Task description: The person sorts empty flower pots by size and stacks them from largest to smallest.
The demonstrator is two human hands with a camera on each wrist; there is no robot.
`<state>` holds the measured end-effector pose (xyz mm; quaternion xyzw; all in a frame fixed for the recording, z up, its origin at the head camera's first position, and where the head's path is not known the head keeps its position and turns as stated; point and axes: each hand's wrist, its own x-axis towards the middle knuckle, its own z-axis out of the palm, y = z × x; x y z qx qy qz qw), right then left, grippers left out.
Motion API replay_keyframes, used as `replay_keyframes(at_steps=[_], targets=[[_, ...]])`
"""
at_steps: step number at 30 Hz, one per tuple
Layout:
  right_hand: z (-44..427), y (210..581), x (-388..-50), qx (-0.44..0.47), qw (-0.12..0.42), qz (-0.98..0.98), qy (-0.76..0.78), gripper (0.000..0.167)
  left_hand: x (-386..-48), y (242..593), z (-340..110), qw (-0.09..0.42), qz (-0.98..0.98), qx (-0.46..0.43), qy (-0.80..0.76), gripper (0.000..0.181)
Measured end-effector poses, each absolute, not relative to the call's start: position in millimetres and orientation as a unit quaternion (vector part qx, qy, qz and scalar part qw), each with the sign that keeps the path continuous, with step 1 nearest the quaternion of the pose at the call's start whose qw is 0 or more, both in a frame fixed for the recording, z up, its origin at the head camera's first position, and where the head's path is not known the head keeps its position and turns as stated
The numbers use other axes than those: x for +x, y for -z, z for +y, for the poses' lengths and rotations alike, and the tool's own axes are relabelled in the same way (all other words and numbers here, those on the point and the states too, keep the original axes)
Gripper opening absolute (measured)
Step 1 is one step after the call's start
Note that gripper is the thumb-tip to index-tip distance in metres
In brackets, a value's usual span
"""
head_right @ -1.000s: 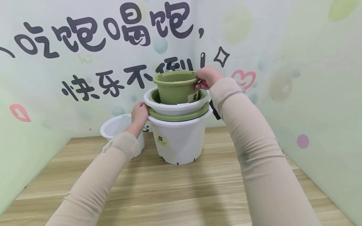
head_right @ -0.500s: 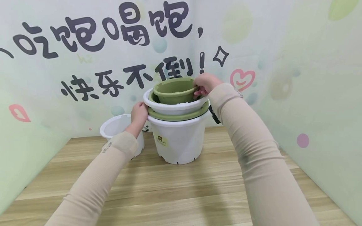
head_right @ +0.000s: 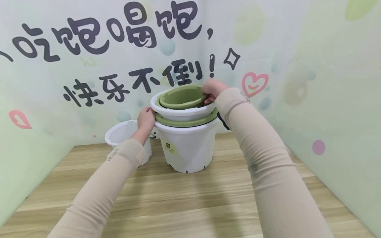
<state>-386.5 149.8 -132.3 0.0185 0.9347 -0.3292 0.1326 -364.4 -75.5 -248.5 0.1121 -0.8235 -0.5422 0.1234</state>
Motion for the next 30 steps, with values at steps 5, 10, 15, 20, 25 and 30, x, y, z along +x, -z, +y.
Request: replay_keyframes(at_steps=[5,10,15,20,25,30], targets=[[145,138,-387,-0.018,0.057,0.972,0.228,0.004,-364,249,-76,0.127,-0.822,0.109,0.544,0.044],[144,142,-385,-0.044,-0.006,0.995,0.094,0.017,-363,248,-75,0.124,-0.821,0.109,0.547,0.045],[144,143,-382,-0.059,-0.013,0.998,0.021,0.019,-363,247,-73,0.128,-0.822,0.103,0.546,0.045],[141,144,-379,-0.082,-0.015,0.995,-0.052,0.018,-364,247,-73,0.125,-0.822,0.105,0.545,0.045],[137,142,-375,-0.082,-0.012,0.995,-0.058,0.018,-364,248,-74,0.128,-0.823,0.106,0.544,0.045],[136,142,-376,-0.087,-0.005,0.994,-0.062,0.018,-365,248,-76,0.132,-0.824,0.102,0.542,0.045]])
